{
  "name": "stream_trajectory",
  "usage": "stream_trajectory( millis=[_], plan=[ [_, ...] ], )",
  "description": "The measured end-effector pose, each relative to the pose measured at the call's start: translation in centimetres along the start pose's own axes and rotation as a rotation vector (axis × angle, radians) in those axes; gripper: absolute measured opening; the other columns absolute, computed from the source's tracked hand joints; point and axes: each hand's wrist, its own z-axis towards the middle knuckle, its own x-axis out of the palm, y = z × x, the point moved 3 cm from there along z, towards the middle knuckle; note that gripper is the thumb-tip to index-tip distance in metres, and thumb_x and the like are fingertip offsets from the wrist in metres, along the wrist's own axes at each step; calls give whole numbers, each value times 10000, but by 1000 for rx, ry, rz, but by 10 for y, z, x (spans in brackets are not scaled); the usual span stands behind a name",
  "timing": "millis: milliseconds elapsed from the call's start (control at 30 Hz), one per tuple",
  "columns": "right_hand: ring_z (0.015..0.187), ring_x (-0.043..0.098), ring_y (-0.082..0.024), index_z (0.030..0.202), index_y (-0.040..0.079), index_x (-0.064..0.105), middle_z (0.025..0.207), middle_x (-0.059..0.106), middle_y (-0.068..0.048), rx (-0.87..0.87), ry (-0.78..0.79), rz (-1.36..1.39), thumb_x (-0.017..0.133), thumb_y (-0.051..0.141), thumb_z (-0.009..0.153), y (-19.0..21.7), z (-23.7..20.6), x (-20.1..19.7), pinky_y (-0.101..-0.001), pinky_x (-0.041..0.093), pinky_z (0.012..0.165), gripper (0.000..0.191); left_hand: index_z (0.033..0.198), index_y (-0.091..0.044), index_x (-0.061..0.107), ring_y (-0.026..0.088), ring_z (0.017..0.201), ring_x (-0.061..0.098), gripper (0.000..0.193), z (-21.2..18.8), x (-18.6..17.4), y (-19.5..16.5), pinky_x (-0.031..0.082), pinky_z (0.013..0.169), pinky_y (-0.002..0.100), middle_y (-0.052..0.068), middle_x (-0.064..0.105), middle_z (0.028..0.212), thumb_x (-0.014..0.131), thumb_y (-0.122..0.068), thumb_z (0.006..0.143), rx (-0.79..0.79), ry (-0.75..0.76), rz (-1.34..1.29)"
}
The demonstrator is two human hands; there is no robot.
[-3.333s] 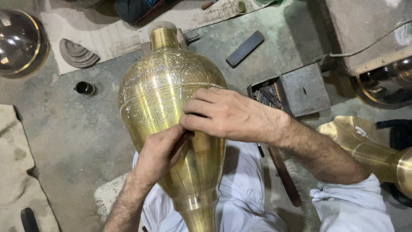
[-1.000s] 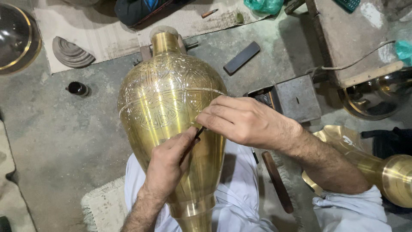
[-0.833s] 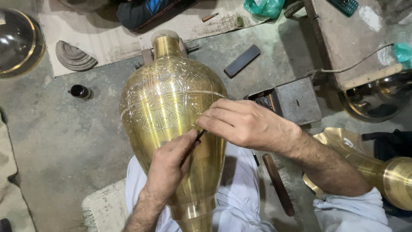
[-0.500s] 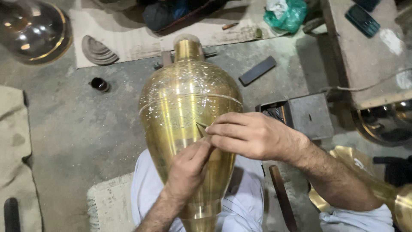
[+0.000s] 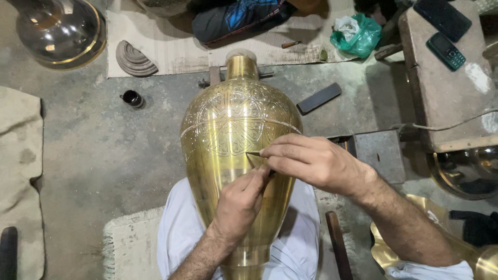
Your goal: The person sits on the floor with a large brass vase on their lap and engraves decorative floral patterns into its surface using a small chisel, striking and carving along pre-drawn lines, repositioning the vase and switching chisels from a box as they work across different areas.
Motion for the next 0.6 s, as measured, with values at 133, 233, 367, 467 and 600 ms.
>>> stream_trajectory(
  millis=[133,233,367,467,600],
  plan=[
    [1061,717,-305,1069,-34,687,1136,716,-156,-28,22,-161,724,66,801,12,-2,-6,-385,621,868,288,1235,-9,653,312,934,763,312,0,-2,0,632,773,385,162,756,1078,675,4,924,0,38,4],
    [1037,712,-308,1100,-24,702,1117,719,-145,37,130,-189,714,90,767,21,-1,-19,-411,616,855,352,1288,-22,622,334,985,755,399,1,-5,5,634,811,389,169,741,1138,640,36,893,36,104,-69],
    [1108,684,-277,1198,21,671,1154,719,-122,94,143,-87,718,268,899,35,18,-39,-419,587,911,391,1278,-44,626,345,1014,745,384,-3,-3,14,627,835,408,165,743,1152,635,35,902,23,164,-145],
    [1175,645,-304,1307,15,612,1224,672,-168,247,289,66,684,379,1010,35,49,-17,-454,541,958,475,1212,-46,653,362,984,734,364,-8,5,26,617,819,428,175,732,1133,623,29,858,-55,276,-143],
    [1196,598,-344,1366,121,592,1411,525,-202,58,49,-425,611,519,939,43,64,9,-427,571,878,585,1081,-51,711,345,927,749,225,-11,13,43,620,790,420,170,749,1040,639,-10,872,-280,457,-247]
  ],
)
